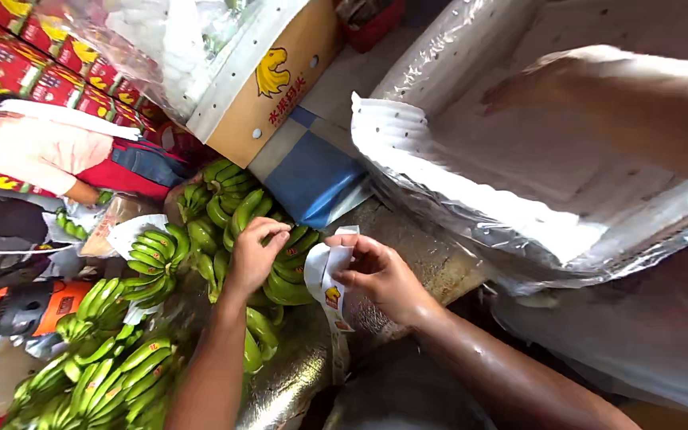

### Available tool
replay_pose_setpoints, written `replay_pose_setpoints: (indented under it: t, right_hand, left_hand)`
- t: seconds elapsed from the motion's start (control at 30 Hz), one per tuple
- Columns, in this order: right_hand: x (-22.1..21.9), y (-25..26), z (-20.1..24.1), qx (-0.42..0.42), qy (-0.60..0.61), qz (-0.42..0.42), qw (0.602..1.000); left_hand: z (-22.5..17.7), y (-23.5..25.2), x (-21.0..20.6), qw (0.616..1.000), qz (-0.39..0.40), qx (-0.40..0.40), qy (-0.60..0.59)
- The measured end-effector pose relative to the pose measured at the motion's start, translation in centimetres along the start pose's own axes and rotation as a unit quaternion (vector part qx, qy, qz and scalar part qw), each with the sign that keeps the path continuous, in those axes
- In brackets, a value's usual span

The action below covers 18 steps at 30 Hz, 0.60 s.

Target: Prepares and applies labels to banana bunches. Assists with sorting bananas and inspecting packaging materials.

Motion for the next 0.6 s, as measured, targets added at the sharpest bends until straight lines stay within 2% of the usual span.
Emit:
replay_pose_setpoints:
  t: [0.07,0.13,0.27,0.43,0.6]
  right_hand:
    - [-1.1,2.2,0.6,-0.006,-0.016,0.0,1.0]
    - [-2.6,4.4,1.1,-0.038,-0.005,0.012,0.999]
    - [-7.0,7.2,1.8,-0.07,-0.012,0.054,0.996]
    - [-11.8,7.8,0.8,-0.049,-0.092,0.146,0.984]
    - [-15.3,9.2,-0.7,-0.075,-0.121,0.149,0.979]
  left_hand:
    - [-1.5,-3.9,1.4,0.989,-0.085,-0.114,-0.047]
    - [-2.2,-6.6,2.2,0.979,-0.111,-0.168,-0.016]
    - [-1.4,-9.1,2.6,0.976,-0.155,-0.134,0.078]
    - [1.8,-11.1,4.1,0.972,-0.211,-0.084,0.058]
    - [6.7,-12.8,4.3,0.951,-0.266,-0.152,0.039]
Point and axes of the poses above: each hand's wrist, its own y-axis towards the middle knuckle, its own x-axis out of the back of the hand, z = x × y, the point moved 2 cm from there along y, towards the middle knuckle, and after that the axes turned 11 degrees about z, right-handed, at the moved point
